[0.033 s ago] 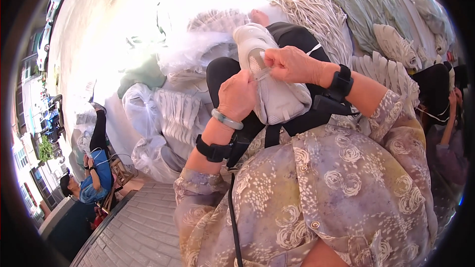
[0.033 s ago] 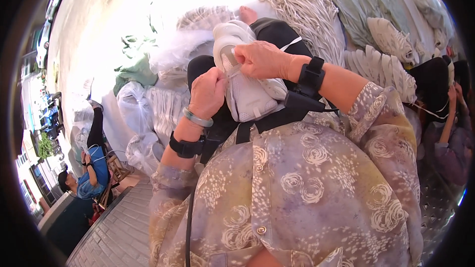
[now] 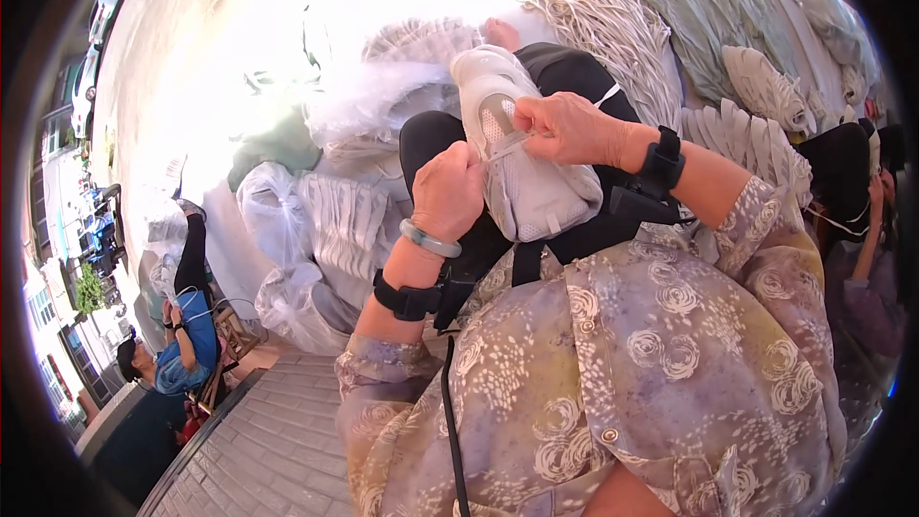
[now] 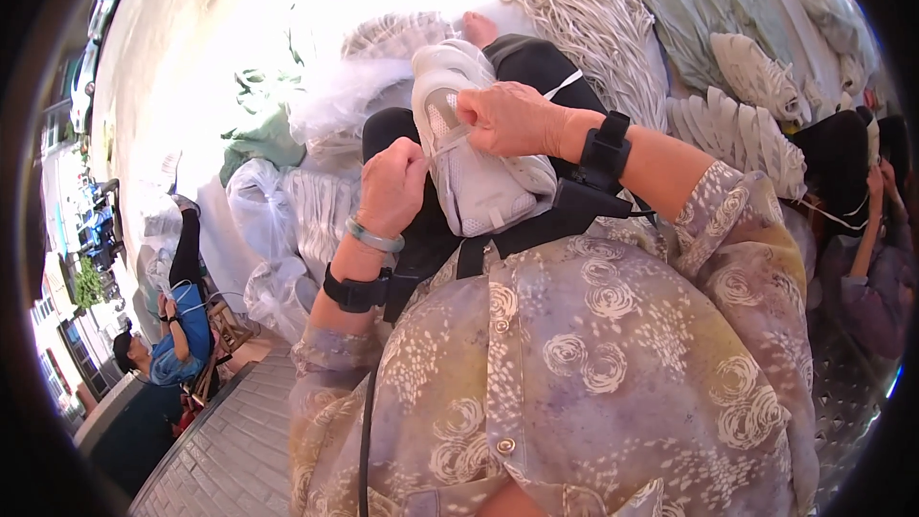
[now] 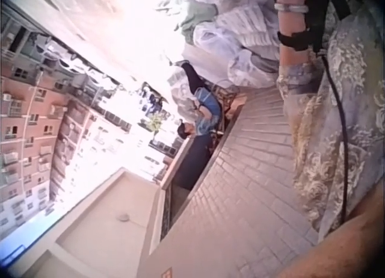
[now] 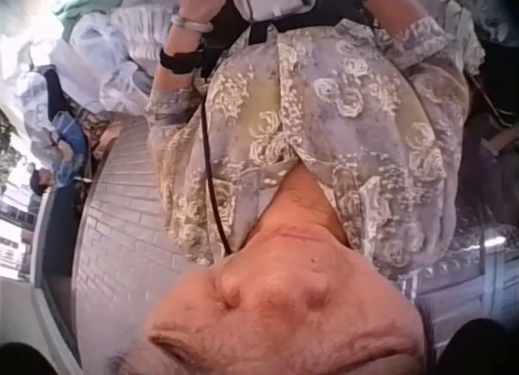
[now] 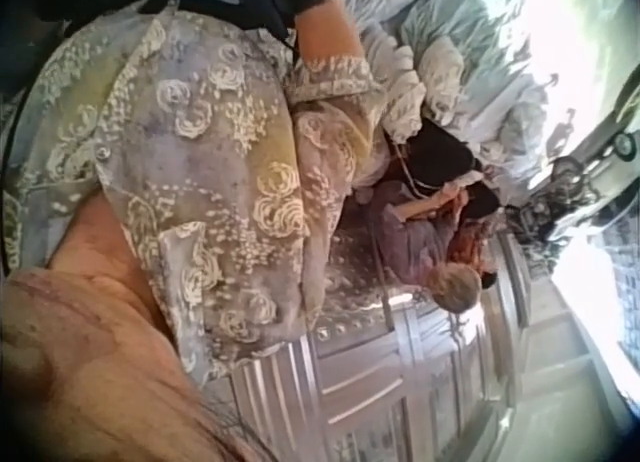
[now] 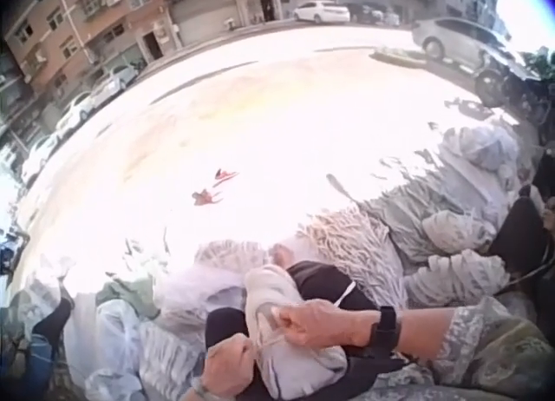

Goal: Thread laces through the eyelets of a shoe.

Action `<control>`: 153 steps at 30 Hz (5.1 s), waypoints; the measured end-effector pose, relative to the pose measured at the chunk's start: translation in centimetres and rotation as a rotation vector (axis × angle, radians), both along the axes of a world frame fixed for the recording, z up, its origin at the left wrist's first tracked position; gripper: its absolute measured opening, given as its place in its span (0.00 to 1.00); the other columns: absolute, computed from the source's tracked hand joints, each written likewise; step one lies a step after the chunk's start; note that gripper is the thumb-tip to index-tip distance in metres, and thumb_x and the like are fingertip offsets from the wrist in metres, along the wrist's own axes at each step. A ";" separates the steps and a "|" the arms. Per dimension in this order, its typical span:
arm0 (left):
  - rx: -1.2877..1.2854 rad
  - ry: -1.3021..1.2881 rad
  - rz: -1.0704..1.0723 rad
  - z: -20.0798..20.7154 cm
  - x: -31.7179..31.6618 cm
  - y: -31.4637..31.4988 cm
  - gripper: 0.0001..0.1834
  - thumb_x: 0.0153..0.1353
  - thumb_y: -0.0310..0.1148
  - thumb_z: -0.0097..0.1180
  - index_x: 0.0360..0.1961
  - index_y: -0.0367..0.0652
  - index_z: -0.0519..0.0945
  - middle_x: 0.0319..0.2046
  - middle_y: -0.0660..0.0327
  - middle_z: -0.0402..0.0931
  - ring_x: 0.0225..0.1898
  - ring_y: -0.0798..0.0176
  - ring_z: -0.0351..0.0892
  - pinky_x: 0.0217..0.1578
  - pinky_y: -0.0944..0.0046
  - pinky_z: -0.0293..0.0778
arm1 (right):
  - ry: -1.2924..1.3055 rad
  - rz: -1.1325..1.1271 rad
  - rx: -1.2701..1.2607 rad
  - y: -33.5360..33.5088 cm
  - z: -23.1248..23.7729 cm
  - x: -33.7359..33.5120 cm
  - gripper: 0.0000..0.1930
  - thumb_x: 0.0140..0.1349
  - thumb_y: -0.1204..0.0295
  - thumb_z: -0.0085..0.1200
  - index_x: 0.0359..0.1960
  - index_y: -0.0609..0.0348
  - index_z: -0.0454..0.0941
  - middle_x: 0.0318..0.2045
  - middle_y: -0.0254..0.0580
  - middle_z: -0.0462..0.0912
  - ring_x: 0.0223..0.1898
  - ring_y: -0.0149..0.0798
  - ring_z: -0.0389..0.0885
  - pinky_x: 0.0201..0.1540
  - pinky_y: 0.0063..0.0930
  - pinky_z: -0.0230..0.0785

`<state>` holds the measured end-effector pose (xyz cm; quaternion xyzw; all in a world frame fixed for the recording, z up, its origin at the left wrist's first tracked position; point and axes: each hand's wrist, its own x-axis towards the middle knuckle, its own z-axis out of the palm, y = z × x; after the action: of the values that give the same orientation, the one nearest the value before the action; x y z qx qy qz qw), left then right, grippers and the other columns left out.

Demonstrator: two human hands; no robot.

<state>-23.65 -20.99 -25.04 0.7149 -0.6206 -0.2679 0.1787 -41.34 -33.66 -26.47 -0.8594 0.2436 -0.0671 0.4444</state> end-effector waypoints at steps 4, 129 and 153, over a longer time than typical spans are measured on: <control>-0.024 -0.081 0.125 -0.3 4.6 5.6 0.04 0.56 0.29 0.50 0.26 0.40 0.70 0.21 0.52 0.73 0.29 0.45 0.74 0.31 0.51 0.68 | -0.057 -0.036 -0.051 0.3 -0.6 -1.7 0.11 0.49 0.67 0.53 0.28 0.59 0.67 0.13 0.44 0.71 0.18 0.49 0.72 0.24 0.37 0.62; 0.495 -0.271 0.027 0.2 -4.5 2.6 0.44 0.57 0.48 0.50 0.61 0.27 0.45 0.30 0.44 0.78 0.34 0.45 0.79 0.34 0.53 0.73 | 0.163 0.123 -0.420 1.2 0.0 -2.9 0.19 0.41 0.68 0.63 0.32 0.61 0.67 0.22 0.49 0.79 0.30 0.51 0.80 0.30 0.41 0.72; -0.068 -0.292 0.225 1.0 3.5 6.0 0.09 0.57 0.32 0.50 0.39 0.44 0.74 0.25 0.51 0.77 0.29 0.45 0.77 0.30 0.51 0.71 | 0.356 -0.230 -0.384 -7.4 -2.0 -10.7 0.06 0.52 0.78 0.49 0.32 0.62 0.73 0.28 0.45 0.77 0.35 0.49 0.76 0.38 0.36 0.69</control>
<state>-20.18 -14.97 -24.07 0.8046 -0.5648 -0.1188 0.1396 -52.00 -41.08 -28.47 -0.8929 0.3965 -0.0101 0.2130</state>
